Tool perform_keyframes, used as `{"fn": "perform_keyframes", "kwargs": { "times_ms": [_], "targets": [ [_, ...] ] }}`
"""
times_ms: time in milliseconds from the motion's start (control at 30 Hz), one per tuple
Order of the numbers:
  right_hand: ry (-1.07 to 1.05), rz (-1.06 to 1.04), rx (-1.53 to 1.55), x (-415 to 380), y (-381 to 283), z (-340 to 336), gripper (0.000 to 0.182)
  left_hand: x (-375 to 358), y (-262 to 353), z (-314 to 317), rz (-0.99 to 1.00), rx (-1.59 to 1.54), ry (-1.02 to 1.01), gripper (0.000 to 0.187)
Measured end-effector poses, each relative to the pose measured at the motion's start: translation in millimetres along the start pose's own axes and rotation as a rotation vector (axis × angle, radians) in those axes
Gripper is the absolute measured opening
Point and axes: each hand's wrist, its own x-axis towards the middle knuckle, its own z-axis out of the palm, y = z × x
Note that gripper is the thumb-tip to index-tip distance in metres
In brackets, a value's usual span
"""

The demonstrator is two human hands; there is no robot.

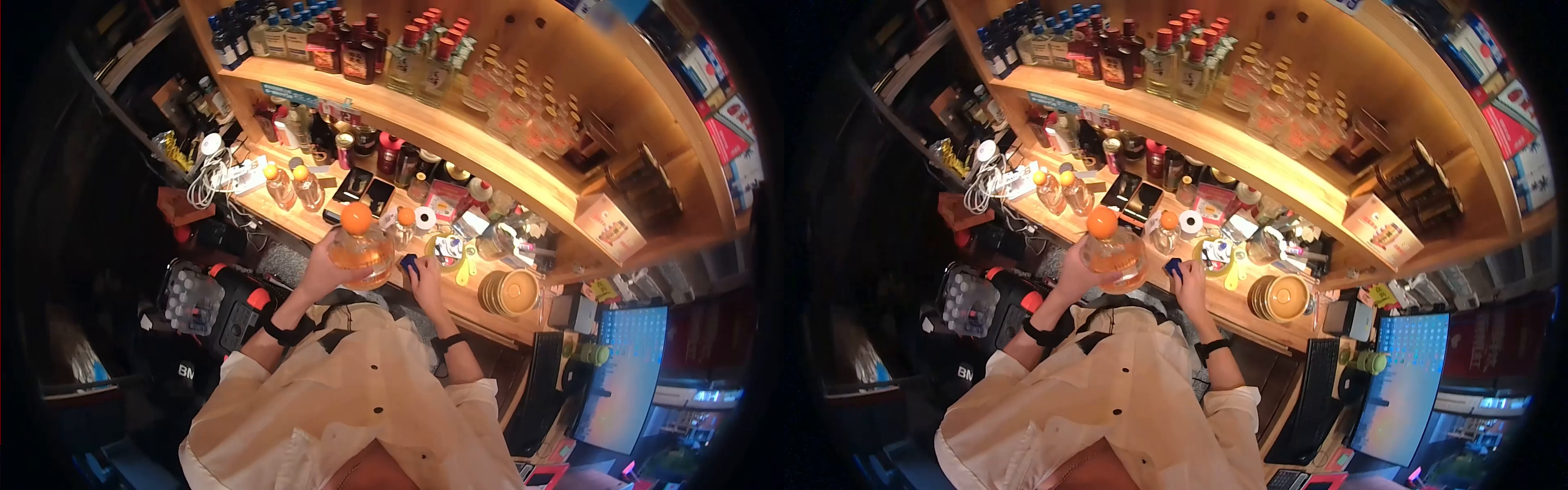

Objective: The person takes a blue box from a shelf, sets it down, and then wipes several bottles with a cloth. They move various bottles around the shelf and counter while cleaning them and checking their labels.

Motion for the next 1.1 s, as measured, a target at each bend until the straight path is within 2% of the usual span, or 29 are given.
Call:
{"fn": "perform_keyframes", "kwargs": {
  "times_ms": [33, 67, 133, 200, 267, 300, 333, 433, 467, 533, 600, 667, 700, 733, 800, 833, 867, 1000, 1033, 1100],
  "targets": [
    [-0.016, -0.032, -0.177, 8, -3, 4, 0.028, -5, -8, -4, -0.011, 0.072, 0.015, 0.077],
    [-0.031, -0.046, -0.164, 12, -7, 8, 0.028, -10, -10, -6, -0.015, 0.076, 0.039, 0.077],
    [-0.109, -0.060, -0.409, 22, -13, 13, 0.034, -16, -12, -8, -0.032, 0.292, 0.096, 0.078],
    [-0.156, -0.046, -0.403, 27, -24, 9, 0.040, -21, -26, -16, -0.090, 0.343, 0.142, 0.079],
    [-0.256, 0.161, -0.279, 29, -29, 1, 0.042, -25, -44, -25, -0.096, 0.291, 0.206, 0.078],
    [-0.302, 0.192, -0.283, 27, -24, -1, 0.043, -27, -44, -30, -0.082, 0.364, 0.238, 0.079],
    [-0.319, 0.175, -0.282, 25, -20, -5, 0.043, -29, -46, -34, -0.088, 0.359, 0.260, 0.079],
    [-0.107, -0.053, -0.321, 23, -20, -13, 0.033, -32, -59, -47, -0.082, 0.416, 0.283, 0.076],
    [-0.114, -0.068, -0.316, 26, -32, -20, 0.033, -32, -62, -50, -0.081, 0.408, 0.295, 0.075],
    [-0.365, 0.290, 0.063, 38, -61, -28, 0.029, -29, -67, -58, -0.068, 0.406, 0.323, 0.073],
    [-0.324, 0.223, 0.188, 54, -90, -21, 0.028, -27, -71, -61, -0.040, 0.595, 0.253, 0.069],
    [-0.455, 0.423, 0.599, 89, -151, -31, 0.029, -22, -69, -61, -0.016, 0.568, 0.227, 0.064],
    [-0.419, 0.214, 0.483, 104, -173, -29, 0.032, -20, -72, -61, 0.034, 0.603, 0.211, 0.062],
    [-0.415, 0.211, 0.480, 114, -183, -20, 0.032, -16, -76, -62, 0.086, 0.637, 0.194, 0.061],
    [-0.431, -0.036, 0.007, 131, -200, -4, 0.041, -11, -84, -65, 0.130, 0.634, 0.222, 0.058],
    [-0.455, -0.014, -0.035, 139, -208, 2, 0.048, -9, -87, -67, 0.093, 0.599, 0.246, 0.059],
    [-0.454, -0.019, -0.046, 144, -213, 11, 0.048, -5, -85, -71, 0.058, 0.563, 0.271, 0.059],
    [-0.477, 0.012, -0.068, 163, -228, 44, 0.040, 1, -97, -92, 0.130, 0.578, 0.381, 0.054],
    [-0.468, -0.009, -0.003, 167, -228, 56, 0.038, 1, -105, -96, 0.197, 0.624, 0.451, 0.057],
    [-0.435, -0.110, 0.048, 174, -226, 86, 0.035, 3, -126, -109, 0.172, 0.630, 0.493, 0.061]
  ]
}}
